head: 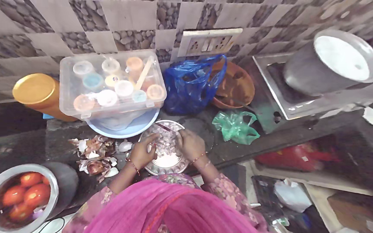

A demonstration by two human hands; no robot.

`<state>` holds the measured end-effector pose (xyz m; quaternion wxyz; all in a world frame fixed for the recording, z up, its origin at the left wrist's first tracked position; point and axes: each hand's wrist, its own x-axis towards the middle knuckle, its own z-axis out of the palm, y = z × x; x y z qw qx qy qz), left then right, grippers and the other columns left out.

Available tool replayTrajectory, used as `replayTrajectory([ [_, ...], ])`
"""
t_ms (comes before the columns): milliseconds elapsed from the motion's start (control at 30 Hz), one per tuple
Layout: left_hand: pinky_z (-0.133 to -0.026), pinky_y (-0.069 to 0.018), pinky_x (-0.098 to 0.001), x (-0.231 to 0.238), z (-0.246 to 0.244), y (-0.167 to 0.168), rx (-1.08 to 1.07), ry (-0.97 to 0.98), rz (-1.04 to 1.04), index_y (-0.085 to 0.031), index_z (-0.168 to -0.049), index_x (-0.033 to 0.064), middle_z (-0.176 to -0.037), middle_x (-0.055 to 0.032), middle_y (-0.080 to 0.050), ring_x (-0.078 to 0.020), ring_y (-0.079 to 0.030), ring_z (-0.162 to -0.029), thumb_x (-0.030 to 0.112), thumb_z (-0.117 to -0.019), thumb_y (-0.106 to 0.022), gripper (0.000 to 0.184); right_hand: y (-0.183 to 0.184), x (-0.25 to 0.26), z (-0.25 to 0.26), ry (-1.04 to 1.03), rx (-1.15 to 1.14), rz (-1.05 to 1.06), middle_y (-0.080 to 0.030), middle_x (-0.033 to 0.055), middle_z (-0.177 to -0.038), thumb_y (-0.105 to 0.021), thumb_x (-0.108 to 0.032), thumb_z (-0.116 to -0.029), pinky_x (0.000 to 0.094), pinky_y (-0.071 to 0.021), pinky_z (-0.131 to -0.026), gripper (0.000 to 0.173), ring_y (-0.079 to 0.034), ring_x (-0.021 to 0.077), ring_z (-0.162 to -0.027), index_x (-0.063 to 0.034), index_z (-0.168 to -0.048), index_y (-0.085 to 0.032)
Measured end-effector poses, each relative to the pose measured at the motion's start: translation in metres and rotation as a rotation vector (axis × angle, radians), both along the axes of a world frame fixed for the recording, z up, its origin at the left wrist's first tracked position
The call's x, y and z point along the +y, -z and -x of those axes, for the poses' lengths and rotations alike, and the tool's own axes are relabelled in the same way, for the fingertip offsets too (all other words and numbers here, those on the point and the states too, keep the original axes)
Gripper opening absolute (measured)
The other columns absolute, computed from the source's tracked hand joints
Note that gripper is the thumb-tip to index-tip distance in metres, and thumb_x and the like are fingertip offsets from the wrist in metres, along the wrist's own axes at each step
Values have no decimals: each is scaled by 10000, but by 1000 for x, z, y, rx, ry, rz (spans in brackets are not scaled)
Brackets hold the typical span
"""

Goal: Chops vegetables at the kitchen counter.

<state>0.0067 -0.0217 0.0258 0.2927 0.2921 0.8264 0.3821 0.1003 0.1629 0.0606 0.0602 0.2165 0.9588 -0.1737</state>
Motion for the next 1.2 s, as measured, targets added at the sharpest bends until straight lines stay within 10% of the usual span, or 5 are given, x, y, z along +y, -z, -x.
replayTrajectory([
  [333,-1109,-433,-458,1,3,8,356,99,59,-742,-1169,22,-1215,-146,-716,-320,-619,-1241,42,-995,-527,277,-1,9,-10,126,175,199,-703,216,-1044,-639,-283,-992,556,-538,-846,333,-694,365,-940,26,-1106,-687],
  [633,-1148,-402,-485,-7,-5,1,318,60,61,-645,-1335,53,-1425,-166,-583,-323,-524,-1359,114,-987,-603,356,23,-12,-57,217,242,935,-522,-18,-735,-532,-146,-962,228,-481,-591,141,-527,45,-605,-20,-1017,-564],
  [833,-974,-551,-391,-94,-17,-36,338,-66,-161,-700,-1197,-12,-1185,-161,-706,-227,-695,-1062,135,-954,-638,291,33,-33,-51,-92,111,994,-706,98,-1060,-470,-150,-1026,309,-588,-876,318,-702,111,-929,77,-1228,-562],
  [1000,-946,-554,-321,-190,-42,-59,404,-179,-203,-723,-1149,9,-1162,-134,-714,-168,-687,-1048,164,-956,-626,266,12,-44,-39,-151,399,872,-717,15,-941,-458,-148,-1013,256,-614,-711,269,-703,45,-763,77,-1150,-515],
  [1200,-981,-531,-489,-316,-43,-67,591,-617,13,-705,-1183,4,-1217,-164,-689,-287,-673,-1106,103,-933,-619,282,-18,-58,-41,-70,621,702,-636,-110,-816,-483,-131,-1008,145,-560,-623,166,-624,-66,-663,21,-1071,-506],
])
